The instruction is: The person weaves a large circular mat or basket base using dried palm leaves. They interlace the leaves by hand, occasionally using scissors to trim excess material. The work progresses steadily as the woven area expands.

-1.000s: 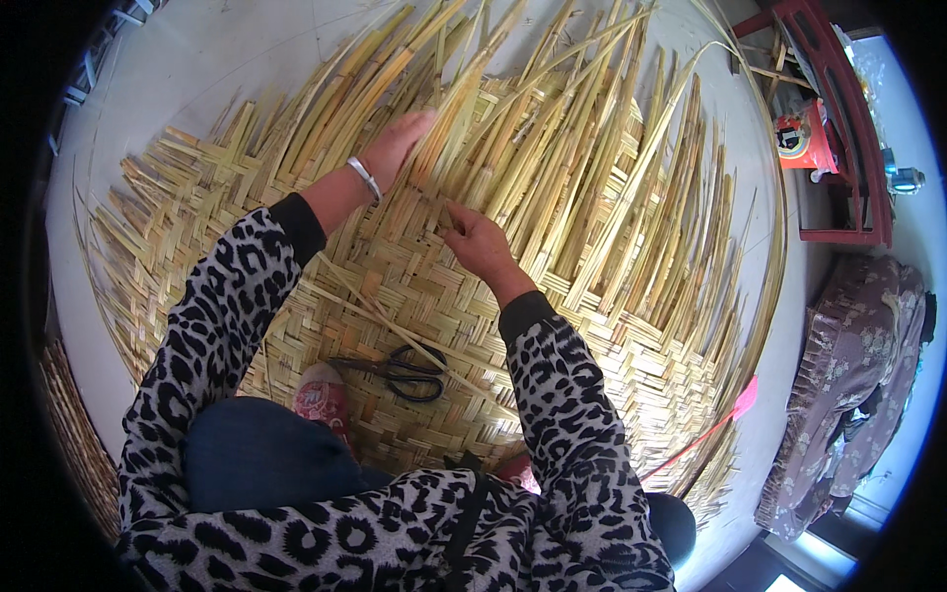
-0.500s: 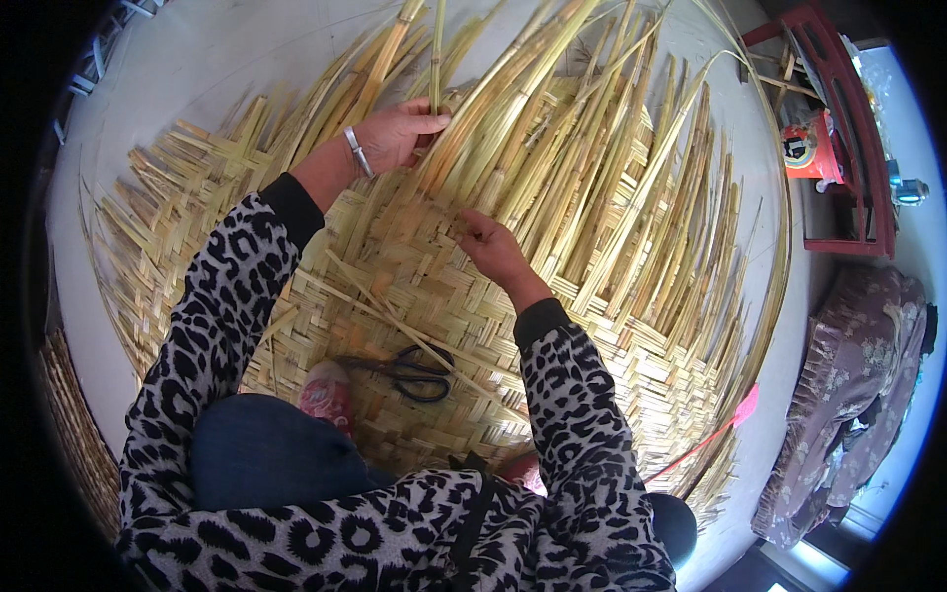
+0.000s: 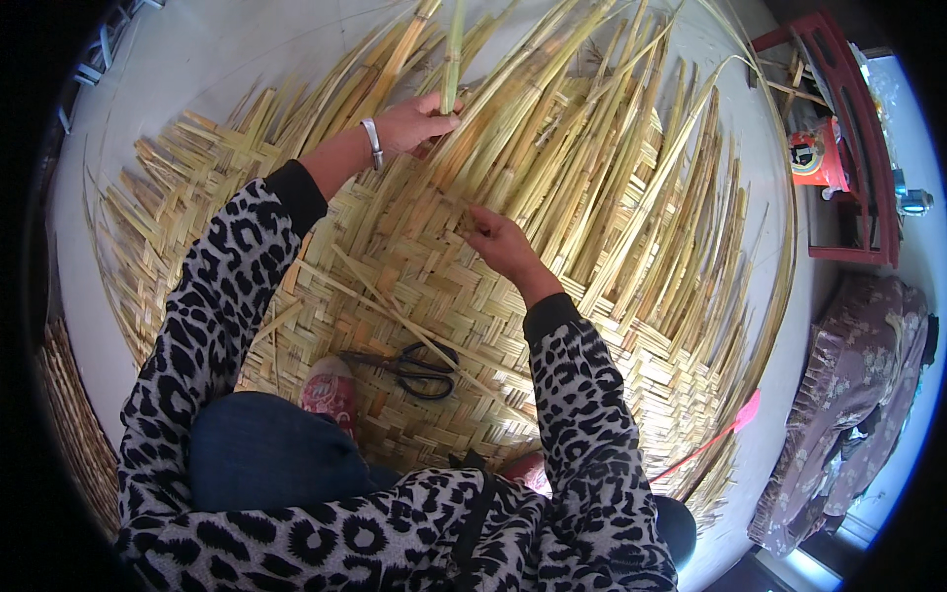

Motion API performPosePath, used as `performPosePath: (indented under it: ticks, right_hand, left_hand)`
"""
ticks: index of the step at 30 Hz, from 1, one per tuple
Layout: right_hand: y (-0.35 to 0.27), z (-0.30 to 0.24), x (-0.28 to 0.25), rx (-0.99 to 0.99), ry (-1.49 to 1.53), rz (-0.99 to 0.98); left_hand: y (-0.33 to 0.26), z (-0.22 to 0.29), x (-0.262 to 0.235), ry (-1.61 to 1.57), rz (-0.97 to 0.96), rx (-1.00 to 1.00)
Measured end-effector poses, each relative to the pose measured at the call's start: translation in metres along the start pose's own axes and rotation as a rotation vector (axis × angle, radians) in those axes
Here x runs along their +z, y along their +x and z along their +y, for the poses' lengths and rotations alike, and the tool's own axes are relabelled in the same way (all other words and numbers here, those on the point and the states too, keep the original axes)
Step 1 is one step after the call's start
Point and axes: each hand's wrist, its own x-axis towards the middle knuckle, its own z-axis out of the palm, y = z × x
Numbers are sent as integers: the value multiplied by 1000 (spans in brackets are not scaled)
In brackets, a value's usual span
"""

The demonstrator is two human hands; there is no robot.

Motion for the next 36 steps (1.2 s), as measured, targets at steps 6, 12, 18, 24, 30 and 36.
performPosePath:
  ticks: [6,12,18,24,30,36]
  right_hand:
    - [3,7,0,13,11,-8]
    - [2,3,0,10,-27,5]
    - [11,-1,-7,-60,-107,-55]
    - [10,-13,-5,-75,-363,30]
    - [-8,-13,35,-180,-569,414]
    - [-19,-12,60,-315,-911,502]
  left_hand:
    - [-12,24,-1,271,-79,32]
    - [-2,36,-4,382,-165,-47]
    - [-39,-19,-20,-423,47,-142]
    - [-76,-57,-25,-664,262,-182]
    - [-101,-84,-13,-512,553,-208]
    - [-99,-106,-5,-63,759,-223]
